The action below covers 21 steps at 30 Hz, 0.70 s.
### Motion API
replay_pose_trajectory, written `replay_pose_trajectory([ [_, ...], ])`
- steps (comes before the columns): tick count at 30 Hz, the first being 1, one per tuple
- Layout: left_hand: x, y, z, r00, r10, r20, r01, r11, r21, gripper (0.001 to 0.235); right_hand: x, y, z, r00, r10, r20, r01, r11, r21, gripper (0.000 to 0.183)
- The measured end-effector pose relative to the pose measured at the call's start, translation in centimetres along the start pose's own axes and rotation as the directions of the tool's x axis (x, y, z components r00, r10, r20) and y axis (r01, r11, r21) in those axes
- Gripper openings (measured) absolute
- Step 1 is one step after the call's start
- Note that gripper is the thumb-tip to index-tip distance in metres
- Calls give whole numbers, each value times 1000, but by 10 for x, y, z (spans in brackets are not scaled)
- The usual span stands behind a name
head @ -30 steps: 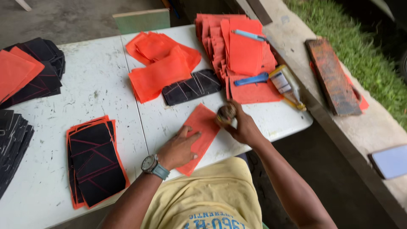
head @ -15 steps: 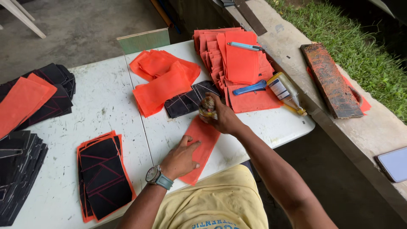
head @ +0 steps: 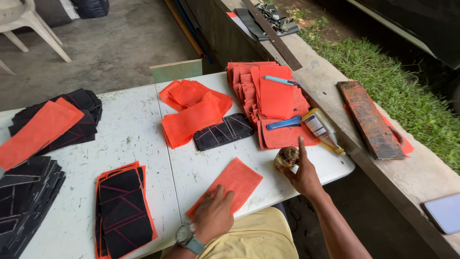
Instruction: The person repeatedly picks up a black patterned fabric piece and an orange fabric piece, aligns them, and rubs the edges with a small round tool to secure or finish the seam. The person stacks completed pairs on the table and continues the process with new pieces.
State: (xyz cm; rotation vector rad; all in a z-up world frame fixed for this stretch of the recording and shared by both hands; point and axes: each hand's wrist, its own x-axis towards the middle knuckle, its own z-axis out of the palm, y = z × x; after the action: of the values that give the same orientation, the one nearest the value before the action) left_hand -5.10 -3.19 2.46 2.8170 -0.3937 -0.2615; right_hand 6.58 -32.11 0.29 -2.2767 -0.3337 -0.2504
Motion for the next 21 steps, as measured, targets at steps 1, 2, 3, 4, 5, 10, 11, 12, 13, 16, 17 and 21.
replay_pose_trajectory([
  [1, -3, -7, -6, 995, -29, -97, 16, 991, -134, 40, 5, 3, 4, 999, 48, -22, -48, 999, -4, 120],
  [2, -7, -18, -13, 981, -68, -184, 17, 965, -263, 43, 6, 6, 9, 994, 101, -44, -101, 995, -4, 124],
  [3, -12, -28, -20, 958, -117, -263, 6, 922, -387, 47, 7, 9, 12, 991, 121, -50, -121, 993, -2, 125],
  [4, -16, -40, -28, 953, -184, -241, 28, 844, -535, 46, 9, 10, 17, 989, 137, -58, -137, 991, 4, 125],
  [5, -21, -50, -36, 946, -247, -210, 46, 742, -669, 45, 10, 10, 19, 986, 153, -65, -153, 988, 11, 126],
  [10, -36, -82, -62, 948, -170, -270, -234, 201, -951, 38, 15, 10, 23, 990, 139, -22, -137, 989, 56, 136],
  [11, -37, -85, -62, 939, -162, -303, -273, 184, -944, 37, 13, 13, 23, 992, 124, -26, -122, 990, 72, 138],
  [12, -38, -86, -59, 930, -158, -331, -307, 159, -938, 37, 9, 17, 20, 994, 95, -58, -87, 989, 116, 138],
  [13, -40, -87, -57, 935, -162, -315, -292, 148, -945, 36, 5, 21, 17, 994, 66, -91, -51, 986, 158, 137],
  [16, -43, -89, -63, 946, -142, -290, -269, 153, -951, 35, 8, 32, 8, 953, 32, -303, 31, 979, 201, 114],
  [17, -45, -88, -71, 952, -108, -286, -265, 180, -947, 34, 10, 35, 5, 922, 35, -385, 47, 978, 202, 103],
  [21, -68, -96, -137, 996, 92, -17, -72, 642, -763, 29, 6, 34, -7, 882, 26, -470, 142, 937, 319, 63],
])
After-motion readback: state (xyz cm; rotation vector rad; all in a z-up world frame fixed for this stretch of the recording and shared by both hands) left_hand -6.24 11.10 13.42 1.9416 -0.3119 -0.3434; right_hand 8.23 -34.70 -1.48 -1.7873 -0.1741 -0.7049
